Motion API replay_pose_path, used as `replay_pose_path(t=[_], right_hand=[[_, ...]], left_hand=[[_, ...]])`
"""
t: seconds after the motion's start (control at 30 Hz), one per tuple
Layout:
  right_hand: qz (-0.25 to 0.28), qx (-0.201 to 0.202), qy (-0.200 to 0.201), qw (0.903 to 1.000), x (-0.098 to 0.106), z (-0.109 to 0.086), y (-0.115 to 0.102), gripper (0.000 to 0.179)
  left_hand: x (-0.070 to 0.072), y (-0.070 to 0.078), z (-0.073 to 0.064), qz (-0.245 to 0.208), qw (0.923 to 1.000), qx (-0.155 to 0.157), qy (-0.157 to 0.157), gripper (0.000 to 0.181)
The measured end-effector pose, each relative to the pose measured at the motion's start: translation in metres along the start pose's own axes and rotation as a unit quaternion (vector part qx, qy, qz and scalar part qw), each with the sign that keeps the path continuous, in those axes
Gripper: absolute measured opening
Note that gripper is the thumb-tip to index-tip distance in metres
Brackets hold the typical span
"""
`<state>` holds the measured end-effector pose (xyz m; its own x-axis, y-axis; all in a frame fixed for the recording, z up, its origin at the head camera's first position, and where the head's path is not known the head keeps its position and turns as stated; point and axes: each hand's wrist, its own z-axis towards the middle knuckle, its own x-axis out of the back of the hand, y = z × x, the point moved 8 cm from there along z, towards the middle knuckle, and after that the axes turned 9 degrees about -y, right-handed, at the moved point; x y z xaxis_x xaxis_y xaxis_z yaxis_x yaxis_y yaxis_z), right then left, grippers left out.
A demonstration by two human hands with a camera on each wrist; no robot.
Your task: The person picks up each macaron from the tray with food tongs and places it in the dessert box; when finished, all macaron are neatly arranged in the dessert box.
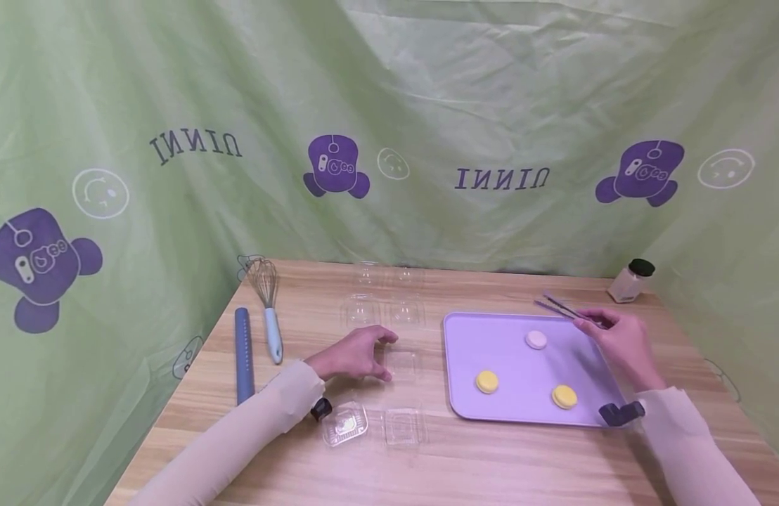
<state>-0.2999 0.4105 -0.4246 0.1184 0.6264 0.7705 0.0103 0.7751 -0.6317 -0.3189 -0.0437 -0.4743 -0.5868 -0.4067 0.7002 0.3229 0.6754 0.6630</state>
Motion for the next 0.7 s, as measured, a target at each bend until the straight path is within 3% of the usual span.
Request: replay_pose_path(t=[0.23, 0.43, 0.7], right_hand=[[-0.023, -0.029, -0.057, 0.9977, -0.019, -0.01, 0.02, 0.047], [-0.048, -0.016, -0.062, 0.9968, -0.026, -0.016, 0.023, 0.033], [-0.052, -0.011, -0.091, 0.9945, -0.037, -0.018, 0.027, 0.033]], left_hand=[[-0.001, 0.002, 0.0, -0.005, 1.0, 0.004, -0.001, 0.082], [-0.002, 0.001, 0.002, -0.002, 1.0, 0.005, -0.001, 0.082], [-0.001, -0.001, 0.001, 0.001, 1.0, 0.005, 0.004, 0.081]])
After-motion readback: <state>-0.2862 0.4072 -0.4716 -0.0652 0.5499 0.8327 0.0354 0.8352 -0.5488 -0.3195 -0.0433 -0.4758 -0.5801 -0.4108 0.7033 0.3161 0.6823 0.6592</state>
